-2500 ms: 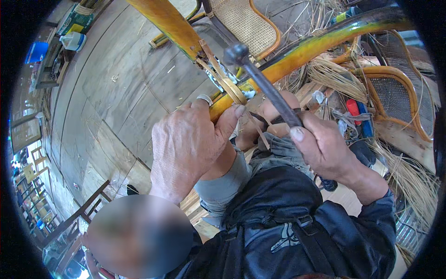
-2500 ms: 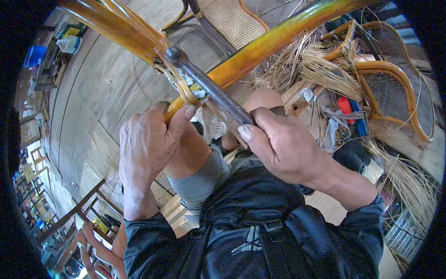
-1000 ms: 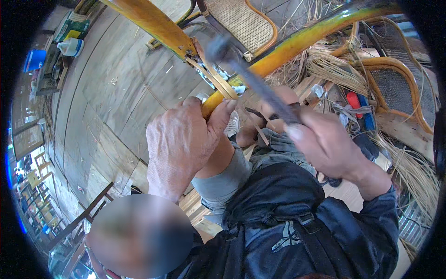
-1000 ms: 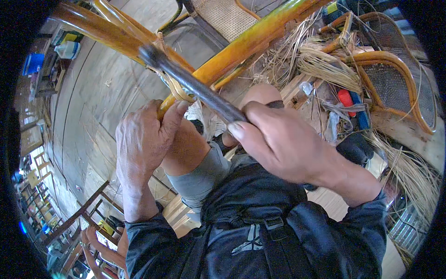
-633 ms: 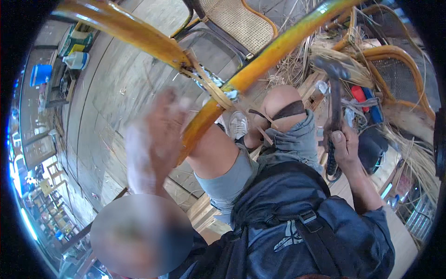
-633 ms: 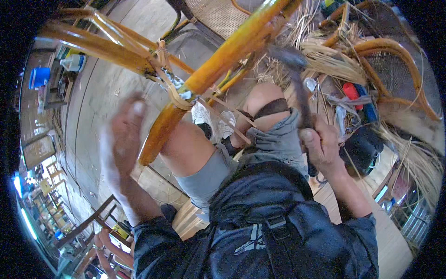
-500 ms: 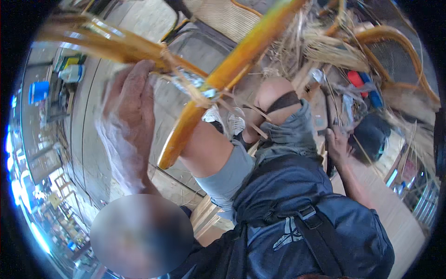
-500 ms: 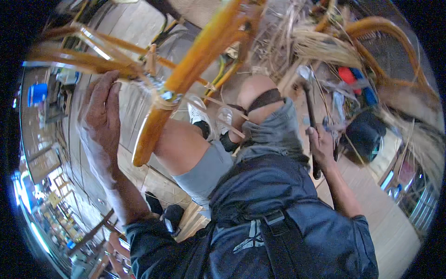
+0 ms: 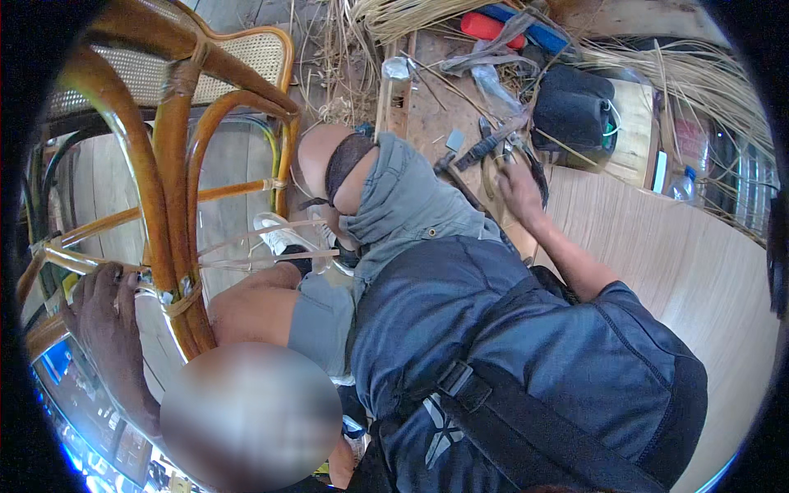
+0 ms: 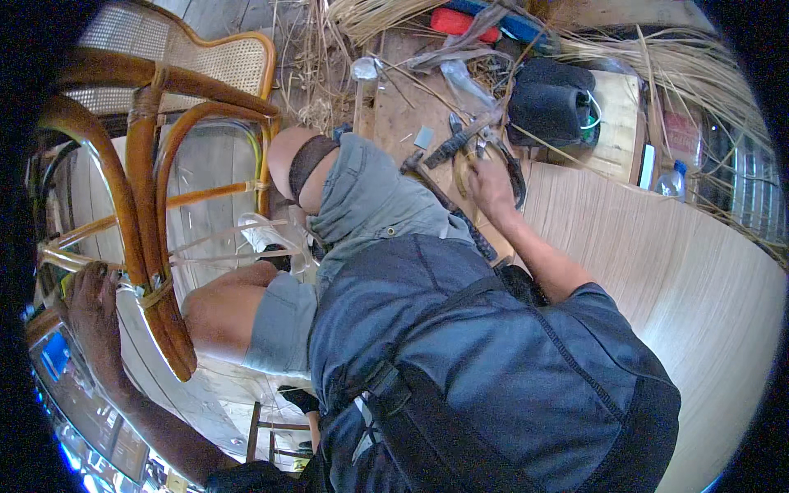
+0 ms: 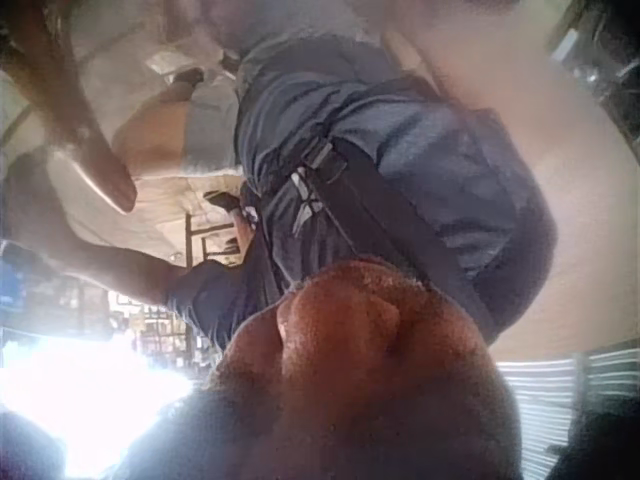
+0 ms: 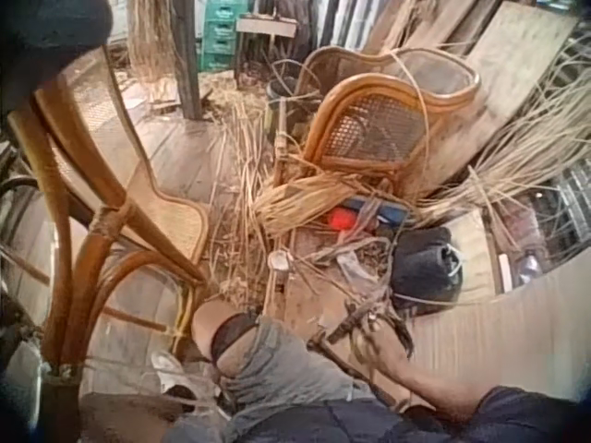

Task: Repairing and reinforcing the joints of a rattan chair using binding materials and a hammer.

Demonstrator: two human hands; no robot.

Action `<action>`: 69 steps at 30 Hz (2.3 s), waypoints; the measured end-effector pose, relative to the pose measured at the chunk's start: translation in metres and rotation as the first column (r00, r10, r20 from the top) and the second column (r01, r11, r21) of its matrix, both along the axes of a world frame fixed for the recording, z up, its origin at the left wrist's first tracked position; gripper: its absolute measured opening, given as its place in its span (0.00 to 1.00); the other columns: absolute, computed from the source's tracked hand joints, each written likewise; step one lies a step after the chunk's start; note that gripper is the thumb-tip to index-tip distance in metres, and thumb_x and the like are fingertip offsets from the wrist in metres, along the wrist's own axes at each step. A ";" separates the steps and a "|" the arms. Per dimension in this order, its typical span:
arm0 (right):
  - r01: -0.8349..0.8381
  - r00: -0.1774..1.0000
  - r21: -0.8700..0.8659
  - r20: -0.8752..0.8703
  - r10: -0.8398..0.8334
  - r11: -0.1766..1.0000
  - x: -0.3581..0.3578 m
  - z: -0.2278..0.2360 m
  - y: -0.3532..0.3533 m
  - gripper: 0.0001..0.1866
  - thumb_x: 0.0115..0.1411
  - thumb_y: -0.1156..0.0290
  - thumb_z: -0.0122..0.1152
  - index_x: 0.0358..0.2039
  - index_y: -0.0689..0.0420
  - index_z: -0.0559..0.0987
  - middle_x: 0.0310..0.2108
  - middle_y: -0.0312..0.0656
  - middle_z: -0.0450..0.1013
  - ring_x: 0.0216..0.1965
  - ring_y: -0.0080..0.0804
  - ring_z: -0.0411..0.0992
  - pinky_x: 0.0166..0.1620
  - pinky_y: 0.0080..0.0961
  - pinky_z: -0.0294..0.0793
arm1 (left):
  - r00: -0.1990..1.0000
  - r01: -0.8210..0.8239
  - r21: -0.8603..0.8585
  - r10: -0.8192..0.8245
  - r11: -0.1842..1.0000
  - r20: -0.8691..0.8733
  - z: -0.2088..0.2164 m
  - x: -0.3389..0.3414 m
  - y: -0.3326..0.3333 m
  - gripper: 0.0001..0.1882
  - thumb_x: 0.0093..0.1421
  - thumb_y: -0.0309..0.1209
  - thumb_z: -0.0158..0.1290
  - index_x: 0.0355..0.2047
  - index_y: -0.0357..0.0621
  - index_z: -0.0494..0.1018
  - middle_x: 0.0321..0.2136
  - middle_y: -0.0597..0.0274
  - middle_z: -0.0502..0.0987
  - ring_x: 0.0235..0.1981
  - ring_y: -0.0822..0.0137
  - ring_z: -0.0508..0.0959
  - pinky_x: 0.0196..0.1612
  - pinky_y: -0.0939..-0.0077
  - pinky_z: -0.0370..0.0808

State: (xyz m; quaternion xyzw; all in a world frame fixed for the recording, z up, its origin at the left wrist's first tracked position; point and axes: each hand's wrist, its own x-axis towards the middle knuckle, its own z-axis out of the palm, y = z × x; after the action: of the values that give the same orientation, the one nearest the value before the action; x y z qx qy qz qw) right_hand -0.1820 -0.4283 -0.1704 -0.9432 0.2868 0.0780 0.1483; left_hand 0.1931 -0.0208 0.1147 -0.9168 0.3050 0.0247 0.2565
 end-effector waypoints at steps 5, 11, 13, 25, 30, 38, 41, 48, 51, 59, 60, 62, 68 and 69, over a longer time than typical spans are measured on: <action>0.008 0.999 -0.178 -0.035 -0.015 0.984 0.010 -0.015 -0.028 0.15 0.52 0.58 0.57 0.31 0.58 0.77 0.35 0.49 0.70 0.38 0.47 0.67 0.40 0.40 0.66 | 0.987 -0.136 -0.233 0.111 0.963 -0.117 0.023 -0.008 0.034 0.13 0.60 0.35 0.46 0.39 0.39 0.73 0.38 0.52 0.75 0.43 0.53 0.72 0.50 0.65 0.65; 0.352 0.897 -0.374 -0.126 -0.423 0.858 0.012 -0.004 -0.048 0.26 0.54 0.58 0.58 0.50 0.58 0.68 0.48 0.49 0.68 0.50 0.47 0.64 0.51 0.40 0.64 | 0.997 0.056 -0.263 -0.070 0.963 -0.043 0.018 0.004 0.020 0.12 0.58 0.35 0.48 0.37 0.41 0.73 0.38 0.56 0.75 0.44 0.57 0.72 0.53 0.62 0.59; 0.252 0.952 -0.310 -0.090 -0.292 0.917 -0.002 -0.032 -0.075 0.25 0.55 0.59 0.56 0.50 0.59 0.68 0.45 0.53 0.69 0.49 0.51 0.65 0.50 0.41 0.64 | 0.996 0.014 -0.231 -0.034 0.973 -0.086 0.020 0.001 0.024 0.13 0.58 0.36 0.48 0.38 0.42 0.73 0.39 0.56 0.75 0.45 0.57 0.72 0.55 0.61 0.57; 0.125 0.987 0.318 -0.138 -0.084 0.940 -0.024 -0.062 -0.088 0.40 0.51 0.70 0.58 0.61 0.63 0.50 0.43 0.61 0.69 0.45 0.56 0.68 0.45 0.39 0.67 | 0.999 -0.042 -0.186 0.040 0.982 -0.013 0.023 -0.011 0.023 0.15 0.51 0.39 0.55 0.34 0.41 0.73 0.44 0.58 0.73 0.49 0.61 0.70 0.60 0.57 0.50; -0.031 0.984 0.189 0.179 -0.003 0.982 -0.041 -0.051 -0.073 0.27 0.54 0.71 0.53 0.54 0.63 0.62 0.36 0.52 0.72 0.37 0.45 0.71 0.39 0.35 0.69 | 0.994 0.059 -0.177 -0.041 0.983 0.100 0.003 -0.011 0.018 0.11 0.50 0.34 0.54 0.32 0.41 0.74 0.34 0.59 0.74 0.46 0.62 0.71 0.57 0.55 0.54; 0.511 0.860 0.383 -0.225 -0.458 0.770 0.000 0.043 -0.076 0.10 0.56 0.67 0.52 0.34 0.60 0.71 0.24 0.36 0.67 0.24 0.25 0.65 0.27 0.22 0.65 | 0.990 0.009 -0.166 0.015 0.986 0.139 0.012 -0.015 0.020 0.14 0.48 0.36 0.58 0.33 0.42 0.74 0.39 0.60 0.74 0.48 0.62 0.70 0.58 0.57 0.55; 0.602 0.797 0.592 -0.479 -0.367 0.535 0.026 0.097 -0.051 0.09 0.56 0.68 0.53 0.35 0.59 0.72 0.24 0.34 0.68 0.22 0.20 0.64 0.23 0.17 0.63 | 0.983 0.041 -0.214 -0.002 0.976 0.181 0.010 -0.019 0.021 0.14 0.47 0.33 0.60 0.33 0.41 0.72 0.42 0.60 0.74 0.51 0.60 0.69 0.58 0.58 0.57; 0.395 0.794 0.919 -0.348 -0.499 -0.013 0.045 0.108 0.019 0.25 0.52 0.67 0.56 0.51 0.59 0.67 0.35 0.39 0.70 0.34 0.26 0.70 0.31 0.21 0.71 | 0.965 0.113 -0.229 -0.052 0.967 0.259 0.018 -0.028 0.040 0.13 0.51 0.22 0.52 0.39 0.45 0.74 0.45 0.62 0.73 0.54 0.57 0.67 0.56 0.58 0.62; 0.412 0.836 0.909 -0.403 -0.373 -0.061 0.037 0.110 0.024 0.31 0.47 0.67 0.57 0.53 0.63 0.64 0.41 0.43 0.69 0.40 0.30 0.69 0.41 0.26 0.70 | 0.959 0.161 -0.339 -0.066 0.927 0.274 -0.002 -0.018 0.048 0.14 0.52 0.21 0.50 0.39 0.47 0.74 0.46 0.62 0.72 0.54 0.57 0.66 0.56 0.56 0.61; -0.447 0.873 0.486 0.057 0.484 0.751 0.208 0.222 0.074 0.27 0.46 0.63 0.66 0.45 0.61 0.70 0.35 0.46 0.70 0.34 0.38 0.70 0.39 0.28 0.68 | 0.952 0.212 -0.437 -0.085 0.874 0.293 -0.005 -0.022 0.054 0.15 0.50 0.22 0.49 0.38 0.51 0.74 0.46 0.66 0.72 0.57 0.55 0.62 0.57 0.56 0.57; -0.645 0.757 0.350 0.173 0.630 0.679 0.237 0.253 0.096 0.25 0.46 0.65 0.65 0.44 0.60 0.71 0.33 0.47 0.69 0.33 0.42 0.70 0.37 0.30 0.68 | 0.949 0.224 -0.467 -0.082 0.855 0.305 -0.003 -0.026 0.059 0.14 0.50 0.22 0.50 0.37 0.49 0.75 0.46 0.66 0.73 0.57 0.55 0.63 0.57 0.57 0.58; -0.856 0.516 0.074 0.166 0.840 0.512 0.284 0.307 0.137 0.24 0.46 0.68 0.65 0.43 0.60 0.70 0.29 0.46 0.66 0.30 0.42 0.68 0.34 0.32 0.67 | 0.949 0.230 -0.513 -0.075 0.827 0.306 -0.012 -0.026 0.068 0.13 0.49 0.22 0.50 0.37 0.48 0.74 0.45 0.66 0.73 0.57 0.55 0.63 0.57 0.58 0.58; -0.881 0.089 -0.474 -0.153 0.984 0.006 0.342 0.369 0.228 0.23 0.46 0.68 0.64 0.44 0.59 0.71 0.30 0.47 0.67 0.32 0.39 0.69 0.37 0.32 0.68 | 0.956 0.248 -0.615 -0.088 0.749 0.279 -0.009 -0.026 0.064 0.14 0.51 0.18 0.49 0.37 0.47 0.74 0.46 0.65 0.73 0.58 0.56 0.62 0.57 0.60 0.59; -0.877 0.110 -0.480 -0.177 0.978 0.011 0.348 0.380 0.243 0.23 0.46 0.68 0.64 0.44 0.59 0.71 0.30 0.47 0.67 0.32 0.39 0.69 0.37 0.32 0.68 | 0.947 0.287 -0.630 -0.115 0.722 0.300 -0.009 -0.022 0.059 0.14 0.50 0.18 0.49 0.37 0.46 0.74 0.46 0.65 0.73 0.58 0.57 0.62 0.57 0.60 0.60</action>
State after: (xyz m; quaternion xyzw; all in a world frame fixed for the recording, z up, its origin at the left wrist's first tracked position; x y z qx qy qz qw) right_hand 0.1659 -0.1850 0.2100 -0.8970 -0.4162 -0.0151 -0.1481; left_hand 0.1714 0.0378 0.1055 -0.9045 0.3588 -0.2246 -0.0516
